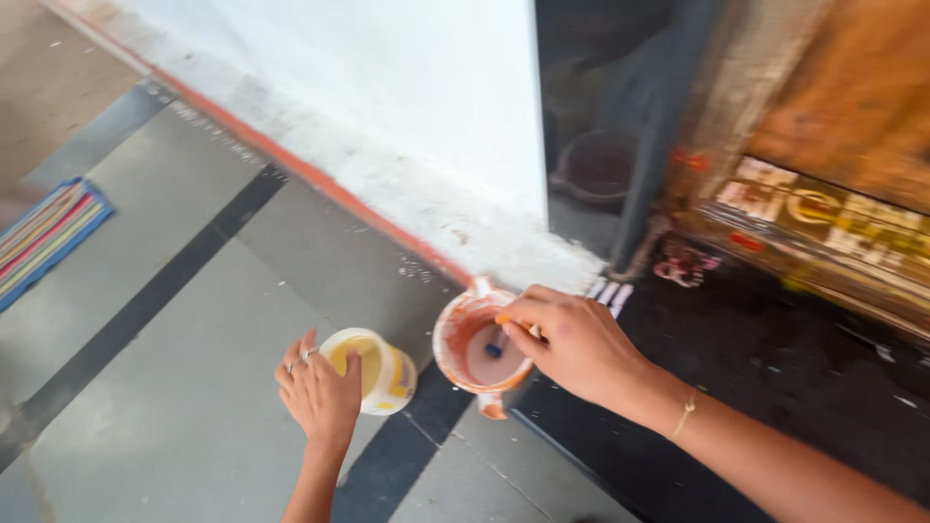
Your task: The person cleans the bottom edge of a wooden door frame using a liquid from a container and a cloth, then mops the floor. The person uses a mug to pour liquid onto the door frame, wipes it with a cloth, and later uses a mop to clean the floor.
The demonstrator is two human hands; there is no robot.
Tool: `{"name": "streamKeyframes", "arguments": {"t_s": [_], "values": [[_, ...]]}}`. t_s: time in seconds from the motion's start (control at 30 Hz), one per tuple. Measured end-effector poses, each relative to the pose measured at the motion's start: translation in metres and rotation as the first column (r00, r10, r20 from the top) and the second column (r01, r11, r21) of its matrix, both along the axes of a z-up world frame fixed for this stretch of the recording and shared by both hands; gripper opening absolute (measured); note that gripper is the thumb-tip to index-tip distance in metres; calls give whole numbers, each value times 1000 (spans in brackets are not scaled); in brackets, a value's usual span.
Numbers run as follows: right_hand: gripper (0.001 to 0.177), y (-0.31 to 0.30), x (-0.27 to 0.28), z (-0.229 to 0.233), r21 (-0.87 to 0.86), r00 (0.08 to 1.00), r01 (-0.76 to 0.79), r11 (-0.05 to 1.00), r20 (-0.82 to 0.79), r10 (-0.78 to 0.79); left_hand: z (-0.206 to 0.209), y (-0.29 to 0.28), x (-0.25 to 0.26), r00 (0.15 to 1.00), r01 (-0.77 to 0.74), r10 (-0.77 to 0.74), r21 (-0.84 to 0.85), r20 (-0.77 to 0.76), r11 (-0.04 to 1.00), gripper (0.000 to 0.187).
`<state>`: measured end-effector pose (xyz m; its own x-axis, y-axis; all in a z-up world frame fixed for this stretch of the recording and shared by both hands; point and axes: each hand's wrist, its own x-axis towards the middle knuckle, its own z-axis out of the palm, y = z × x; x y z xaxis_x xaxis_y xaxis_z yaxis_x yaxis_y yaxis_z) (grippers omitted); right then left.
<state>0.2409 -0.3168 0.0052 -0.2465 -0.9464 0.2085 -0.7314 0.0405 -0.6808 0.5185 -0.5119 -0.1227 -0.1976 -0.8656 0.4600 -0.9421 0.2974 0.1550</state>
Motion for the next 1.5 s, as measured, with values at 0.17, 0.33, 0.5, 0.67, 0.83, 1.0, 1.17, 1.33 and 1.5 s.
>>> {"name": "streamKeyframes", "arguments": {"t_s": [0.17,0.33,0.5,0.67,0.83,1.0,1.17,1.33,1.5], "values": [[21,-51,29,-33,-44,826,109,993,559,-66,-63,-49,61,975,-178,218,462,-35,869,64],[23,-83,65,-53,16,684,80,997,727,-67,-60,-64,69,721,210,429,762,-544,613,36],[25,-79,94,-36,17,648,20,1000,761,-26,-3,-38,53,837,159,255,662,-484,732,26],[28,-71,121,-10,90,358,-92,992,932,-52,88,-6,51,777,256,220,616,-589,745,24],[30,-84,166,7,203,-123,-10,979,972,-203,161,14,22,768,403,110,609,-631,683,25],[33,-75,131,23,451,-310,197,871,871,-381,186,46,-40,734,579,-58,579,-677,574,22],[18,-62,62,-8,448,-544,386,806,817,-194,171,82,-117,686,704,-450,365,-572,610,24],[20,-23,-6,-67,271,-595,623,734,773,220,175,129,-179,620,763,-159,543,-768,350,12],[22,36,-48,-61,275,-621,647,711,732,281,178,161,-221,620,778,-204,560,-758,284,11]]}}
